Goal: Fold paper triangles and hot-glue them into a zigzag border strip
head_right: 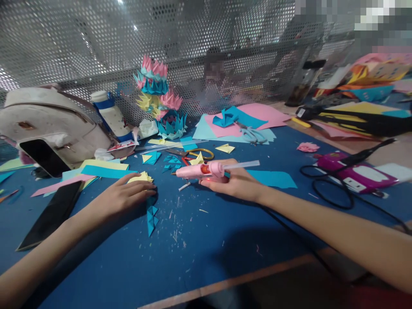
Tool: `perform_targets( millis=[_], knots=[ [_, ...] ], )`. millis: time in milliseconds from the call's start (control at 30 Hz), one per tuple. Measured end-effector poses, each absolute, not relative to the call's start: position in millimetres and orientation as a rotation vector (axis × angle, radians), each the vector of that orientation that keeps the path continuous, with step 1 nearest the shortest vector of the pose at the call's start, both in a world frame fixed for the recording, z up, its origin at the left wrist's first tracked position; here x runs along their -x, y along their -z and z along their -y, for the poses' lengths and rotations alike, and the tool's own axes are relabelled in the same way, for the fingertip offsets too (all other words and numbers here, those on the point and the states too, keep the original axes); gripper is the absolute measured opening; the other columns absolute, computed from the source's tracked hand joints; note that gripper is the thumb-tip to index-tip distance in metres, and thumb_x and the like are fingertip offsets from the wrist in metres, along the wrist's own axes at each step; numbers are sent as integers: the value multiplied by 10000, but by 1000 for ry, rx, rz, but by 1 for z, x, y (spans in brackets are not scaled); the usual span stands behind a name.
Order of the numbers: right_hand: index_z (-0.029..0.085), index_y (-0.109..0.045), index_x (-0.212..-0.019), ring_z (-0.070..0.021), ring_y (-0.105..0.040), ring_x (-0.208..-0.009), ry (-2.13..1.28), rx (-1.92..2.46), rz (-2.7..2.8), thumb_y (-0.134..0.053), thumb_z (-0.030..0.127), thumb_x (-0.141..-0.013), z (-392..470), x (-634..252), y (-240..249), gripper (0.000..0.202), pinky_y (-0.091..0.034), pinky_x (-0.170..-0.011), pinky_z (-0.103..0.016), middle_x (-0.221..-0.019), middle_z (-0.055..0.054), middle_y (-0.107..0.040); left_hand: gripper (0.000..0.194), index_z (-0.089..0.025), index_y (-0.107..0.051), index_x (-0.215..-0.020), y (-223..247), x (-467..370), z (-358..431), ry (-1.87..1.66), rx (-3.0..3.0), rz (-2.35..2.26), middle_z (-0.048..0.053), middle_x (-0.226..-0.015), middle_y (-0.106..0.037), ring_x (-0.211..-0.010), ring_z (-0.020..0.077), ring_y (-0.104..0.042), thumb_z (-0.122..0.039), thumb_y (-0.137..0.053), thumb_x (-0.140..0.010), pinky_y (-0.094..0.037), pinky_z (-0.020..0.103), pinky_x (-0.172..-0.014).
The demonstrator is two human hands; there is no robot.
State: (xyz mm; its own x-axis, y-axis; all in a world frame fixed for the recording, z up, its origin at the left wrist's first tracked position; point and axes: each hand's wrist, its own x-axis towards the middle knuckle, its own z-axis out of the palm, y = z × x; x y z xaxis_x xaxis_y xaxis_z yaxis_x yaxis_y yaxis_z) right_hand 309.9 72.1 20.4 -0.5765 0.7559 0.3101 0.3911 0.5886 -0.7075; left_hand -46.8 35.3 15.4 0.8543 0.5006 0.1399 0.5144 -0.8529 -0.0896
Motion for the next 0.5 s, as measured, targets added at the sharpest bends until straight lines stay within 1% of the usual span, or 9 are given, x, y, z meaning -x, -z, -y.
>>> perform_targets(
  millis=[100, 167, 267, 367, 500],
  knots=[
    [195, -712, -1016, -176, -613, -694, -777, 902, 2226, -668, 416, -858, -72, -310, -22, 276, -487, -579, -274, -859, -50, -716, 313, -147, -630, -1190, -11, 40, -33, 232, 2767, 646, 122, -1127, -727, -1113, 253, -663, -94, -374, -1017, -364, 509, -1122],
    [207, -716, -1018, -178, -616, -692, -776, 900, 2228, -666, 419, -862, -73, -310, -22, 269, -487, -576, -278, -862, -49, -717, 286, -161, -650, -1133, -8, 35, -30, 308, 2697, 624, 101, -1068, -741, -1058, 243, -676, -101, -397, -1013, -392, 499, -1102],
    [218, -716, -1006, -177, -615, -682, -789, 906, 2229, -661, 433, -867, -73, -310, -22, 262, -488, -570, -279, -836, -43, -710, 223, -197, -646, -1090, -5, 28, -26, 386, 2660, 664, 78, -1113, -734, -1079, 239, -657, -126, -456, -998, -417, 485, -1074],
    [198, -711, -969, -172, -606, -664, -788, 930, 2197, -664, 453, -858, -72, -309, -21, 282, -484, -558, -276, -806, -45, -698, 168, -195, -611, -1074, -5, 22, -23, 456, 2706, 726, 79, -1165, -719, -1063, 233, -650, -124, -505, -965, -453, 455, -1023],
    [168, -703, -902, -175, -608, -694, -768, 951, 2142, -667, 458, -838, -71, -308, -20, 299, -500, -583, -279, -812, -58, -693, 165, -184, -556, -1011, -6, 16, -20, 623, 2842, 826, 87, -1109, -724, -973, 200, -664, -61, -485, -927, -497, 402, -940]
  ],
)
